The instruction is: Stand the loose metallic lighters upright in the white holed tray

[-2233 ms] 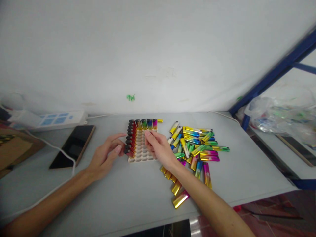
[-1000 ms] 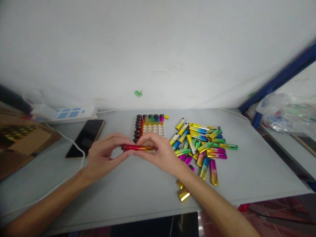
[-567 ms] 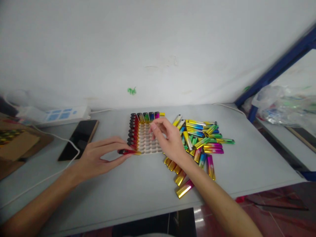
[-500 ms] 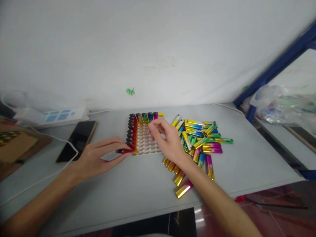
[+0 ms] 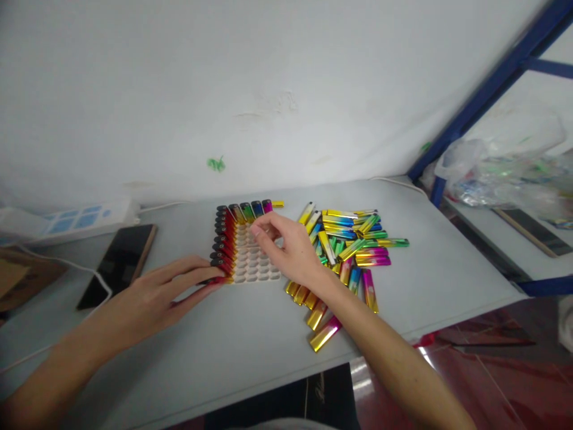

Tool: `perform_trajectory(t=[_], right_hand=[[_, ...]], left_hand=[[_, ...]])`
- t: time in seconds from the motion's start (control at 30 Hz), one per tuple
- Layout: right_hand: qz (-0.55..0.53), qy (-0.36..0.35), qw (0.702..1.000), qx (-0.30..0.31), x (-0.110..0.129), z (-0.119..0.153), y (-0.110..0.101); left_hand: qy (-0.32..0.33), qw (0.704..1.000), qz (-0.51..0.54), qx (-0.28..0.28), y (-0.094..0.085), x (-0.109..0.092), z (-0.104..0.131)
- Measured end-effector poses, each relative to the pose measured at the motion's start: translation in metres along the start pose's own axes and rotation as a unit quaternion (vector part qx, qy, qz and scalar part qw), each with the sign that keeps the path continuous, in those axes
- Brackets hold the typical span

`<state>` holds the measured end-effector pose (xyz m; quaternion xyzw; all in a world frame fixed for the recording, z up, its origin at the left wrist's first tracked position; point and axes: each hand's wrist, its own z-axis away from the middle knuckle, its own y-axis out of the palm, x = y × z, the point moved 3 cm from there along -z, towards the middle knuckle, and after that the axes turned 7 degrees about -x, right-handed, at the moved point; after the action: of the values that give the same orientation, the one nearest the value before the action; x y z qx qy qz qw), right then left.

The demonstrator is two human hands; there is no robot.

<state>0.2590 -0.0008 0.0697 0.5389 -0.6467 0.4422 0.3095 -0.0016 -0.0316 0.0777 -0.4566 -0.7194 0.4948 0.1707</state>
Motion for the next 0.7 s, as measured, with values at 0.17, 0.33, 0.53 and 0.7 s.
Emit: perform_trajectory(t=[0.17, 0.33, 0.53, 0.7], right_hand=[[0.002, -0.003, 1.0, -0.022, -0.004, -0.003, -0.006], [0.012, -0.011, 1.0, -0.023, -0.005, -0.006, -0.011], [0.086, -0.06, 0.992, -0.072, -0.002, -0.012, -0.032], [0.197, -0.091, 0.969, -0.117, -0.001, -0.019, -0.061]], left_hand=[[-0.015, 0.999, 0.001, -0.041, 0.01, 0.002, 0.0], [-0.058, 0.997, 0.047, -0.019, 0.019, 0.014, 0.003], [-0.124, 0.985, 0.107, 0.054, 0.037, 0.032, 0.008], [-0.135, 0.978, 0.153, 0.036, 0.054, 0.034, 0.01]])
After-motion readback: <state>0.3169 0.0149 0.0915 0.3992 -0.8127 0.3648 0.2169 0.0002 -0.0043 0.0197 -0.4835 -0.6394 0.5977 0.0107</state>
